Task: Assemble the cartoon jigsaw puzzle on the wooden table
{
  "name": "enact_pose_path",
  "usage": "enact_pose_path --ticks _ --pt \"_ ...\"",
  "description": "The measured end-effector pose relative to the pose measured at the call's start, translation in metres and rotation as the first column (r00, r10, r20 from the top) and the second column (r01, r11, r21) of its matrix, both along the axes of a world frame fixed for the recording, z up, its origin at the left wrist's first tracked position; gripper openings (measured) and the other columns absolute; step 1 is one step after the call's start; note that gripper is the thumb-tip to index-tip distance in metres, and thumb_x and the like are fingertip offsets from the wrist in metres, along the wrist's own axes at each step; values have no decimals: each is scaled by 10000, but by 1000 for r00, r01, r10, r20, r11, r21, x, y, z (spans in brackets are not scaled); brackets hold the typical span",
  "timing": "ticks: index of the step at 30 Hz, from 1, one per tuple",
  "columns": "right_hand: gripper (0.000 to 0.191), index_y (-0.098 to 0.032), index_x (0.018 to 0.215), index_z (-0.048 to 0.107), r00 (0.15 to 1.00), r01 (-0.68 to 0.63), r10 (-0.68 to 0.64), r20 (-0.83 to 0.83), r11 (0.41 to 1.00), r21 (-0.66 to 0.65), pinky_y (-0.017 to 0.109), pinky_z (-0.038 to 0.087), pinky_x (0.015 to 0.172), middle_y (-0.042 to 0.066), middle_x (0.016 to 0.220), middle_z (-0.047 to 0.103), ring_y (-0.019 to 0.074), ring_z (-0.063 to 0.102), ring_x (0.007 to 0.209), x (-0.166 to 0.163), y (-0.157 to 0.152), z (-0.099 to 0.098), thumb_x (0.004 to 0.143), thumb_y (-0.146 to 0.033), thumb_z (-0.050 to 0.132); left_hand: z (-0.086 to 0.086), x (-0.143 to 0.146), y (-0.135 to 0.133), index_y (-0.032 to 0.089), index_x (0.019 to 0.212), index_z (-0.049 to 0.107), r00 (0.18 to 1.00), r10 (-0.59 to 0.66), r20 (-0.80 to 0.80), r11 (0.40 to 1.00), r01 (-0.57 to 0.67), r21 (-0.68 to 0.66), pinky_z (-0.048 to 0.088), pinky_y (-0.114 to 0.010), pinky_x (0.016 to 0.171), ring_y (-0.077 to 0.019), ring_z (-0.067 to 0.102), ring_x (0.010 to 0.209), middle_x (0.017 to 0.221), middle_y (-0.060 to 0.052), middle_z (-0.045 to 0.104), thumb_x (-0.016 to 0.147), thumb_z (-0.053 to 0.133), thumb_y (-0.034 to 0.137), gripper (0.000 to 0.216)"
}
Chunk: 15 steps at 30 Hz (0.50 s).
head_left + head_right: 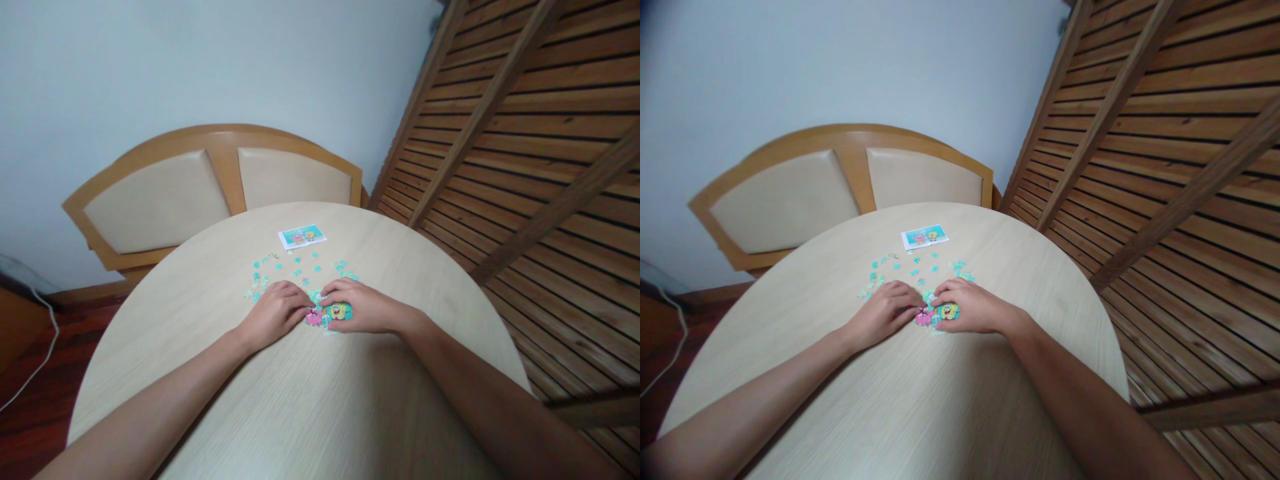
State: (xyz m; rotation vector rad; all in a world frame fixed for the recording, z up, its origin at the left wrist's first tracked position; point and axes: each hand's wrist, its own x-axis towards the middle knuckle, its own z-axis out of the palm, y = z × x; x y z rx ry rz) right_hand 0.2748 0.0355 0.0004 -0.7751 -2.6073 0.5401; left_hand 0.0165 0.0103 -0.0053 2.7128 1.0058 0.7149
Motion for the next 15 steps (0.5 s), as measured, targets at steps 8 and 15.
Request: enact_pose_path --ticks 8,15 --pt "412 -234 1171 743 1000 -5 5 3 1000 -1 412 448 1058 94 1230 671 262 613 1152 0 0 0 799 -407 776 -1 -4 1 248 1052 720 1000 18 1 1000 -18 -2 470 -400 930 -217 638 1011 1028 -39 729 995 605 325 150" --pt "409 -227 1168 746 1000 4 -4 6 1000 -6 416 450 1059 100 1233 673 266 613 1156 0 -1 2 794 -387 781 9 -16 3 247 1108 699 999 41 -20 999 -41 -32 473 -398 937 -227 630 1032 1060 -48 720 994 594 348 185"
